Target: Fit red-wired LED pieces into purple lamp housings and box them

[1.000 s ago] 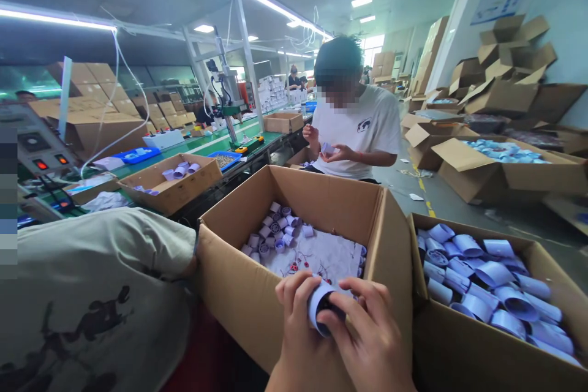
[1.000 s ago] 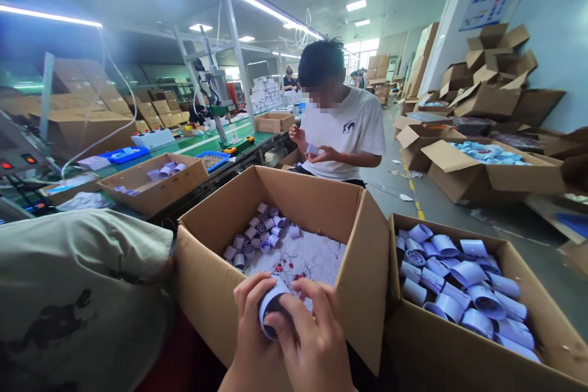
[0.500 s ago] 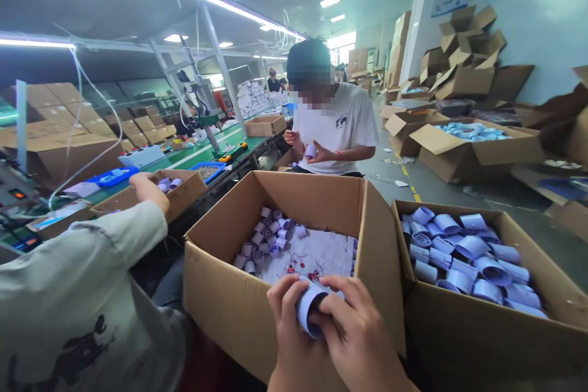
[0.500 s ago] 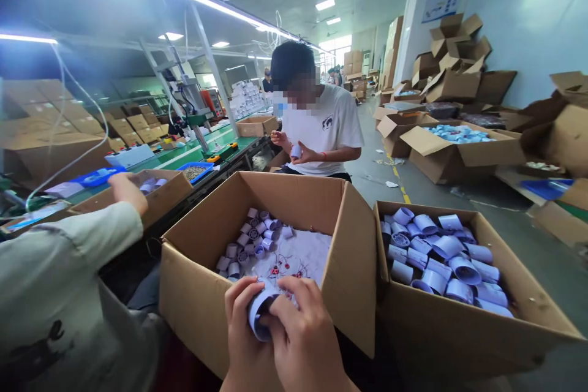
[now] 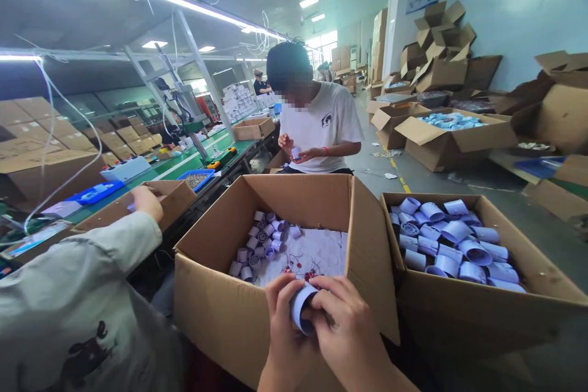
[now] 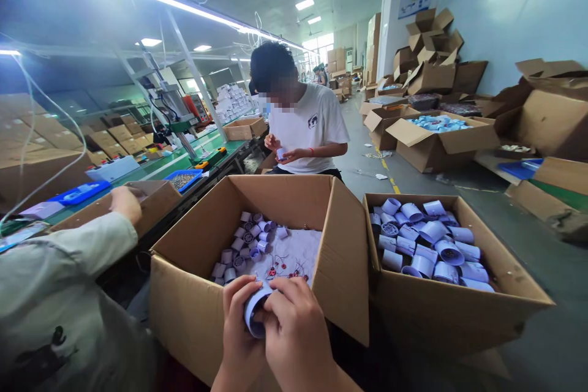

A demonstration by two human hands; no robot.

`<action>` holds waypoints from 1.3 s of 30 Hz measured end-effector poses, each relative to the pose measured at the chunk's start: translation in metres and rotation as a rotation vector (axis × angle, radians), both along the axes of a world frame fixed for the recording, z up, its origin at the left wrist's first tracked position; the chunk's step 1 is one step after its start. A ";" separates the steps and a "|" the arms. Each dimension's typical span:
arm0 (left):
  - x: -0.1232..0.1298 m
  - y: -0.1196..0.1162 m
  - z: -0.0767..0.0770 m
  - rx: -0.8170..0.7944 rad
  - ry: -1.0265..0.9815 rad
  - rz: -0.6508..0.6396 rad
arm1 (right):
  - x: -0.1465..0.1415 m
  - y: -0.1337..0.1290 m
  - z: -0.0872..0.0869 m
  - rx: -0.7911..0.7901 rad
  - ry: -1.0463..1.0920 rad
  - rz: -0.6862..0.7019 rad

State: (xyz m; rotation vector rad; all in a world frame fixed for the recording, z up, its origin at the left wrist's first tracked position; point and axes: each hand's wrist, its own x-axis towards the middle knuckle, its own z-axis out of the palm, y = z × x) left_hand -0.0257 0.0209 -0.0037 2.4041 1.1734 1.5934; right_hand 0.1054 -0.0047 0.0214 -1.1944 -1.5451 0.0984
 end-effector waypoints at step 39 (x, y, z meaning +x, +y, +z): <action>0.022 -0.020 0.077 -0.727 -0.052 -0.055 | 0.051 -0.004 -0.008 0.149 -0.197 0.338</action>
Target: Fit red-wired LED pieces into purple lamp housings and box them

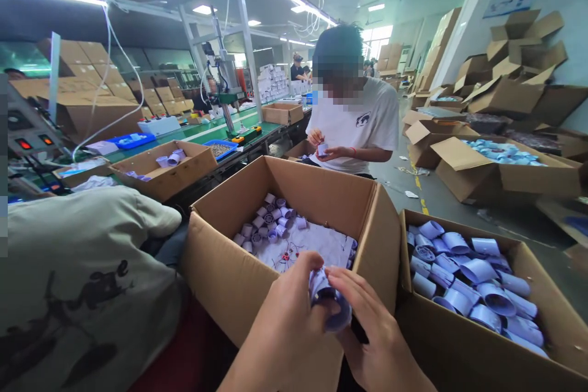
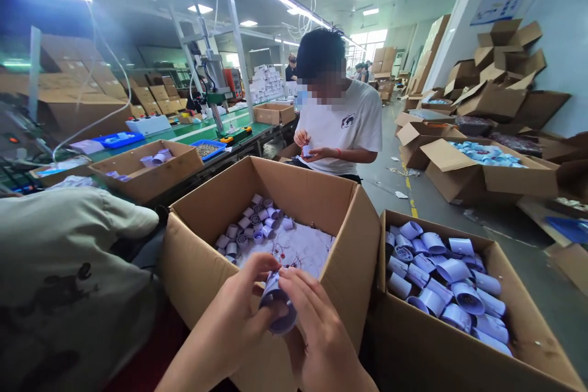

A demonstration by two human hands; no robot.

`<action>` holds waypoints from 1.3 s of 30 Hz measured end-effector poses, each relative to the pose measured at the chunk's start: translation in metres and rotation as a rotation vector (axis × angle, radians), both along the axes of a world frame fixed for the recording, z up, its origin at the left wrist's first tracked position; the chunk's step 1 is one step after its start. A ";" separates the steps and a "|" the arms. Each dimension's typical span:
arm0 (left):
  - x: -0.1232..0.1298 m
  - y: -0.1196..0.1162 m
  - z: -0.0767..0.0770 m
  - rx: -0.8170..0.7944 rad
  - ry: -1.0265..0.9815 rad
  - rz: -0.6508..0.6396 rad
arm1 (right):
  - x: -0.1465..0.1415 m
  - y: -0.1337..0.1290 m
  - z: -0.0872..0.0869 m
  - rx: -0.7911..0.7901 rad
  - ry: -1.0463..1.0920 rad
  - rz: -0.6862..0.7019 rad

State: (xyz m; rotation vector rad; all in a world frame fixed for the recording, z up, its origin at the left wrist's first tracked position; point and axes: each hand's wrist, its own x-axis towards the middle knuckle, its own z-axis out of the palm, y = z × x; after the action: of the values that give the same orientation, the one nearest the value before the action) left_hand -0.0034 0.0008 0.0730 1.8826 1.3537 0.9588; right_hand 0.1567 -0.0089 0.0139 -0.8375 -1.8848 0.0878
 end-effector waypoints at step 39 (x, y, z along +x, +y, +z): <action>0.022 -0.003 0.002 -0.294 -0.172 0.066 | -0.007 0.006 -0.006 0.148 0.070 -0.062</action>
State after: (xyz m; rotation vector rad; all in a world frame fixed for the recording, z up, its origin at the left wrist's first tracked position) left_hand 0.0188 -0.0027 0.0755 1.5105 1.3776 0.8776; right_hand 0.1496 -0.0032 0.0074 -0.7810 -1.7754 -0.0591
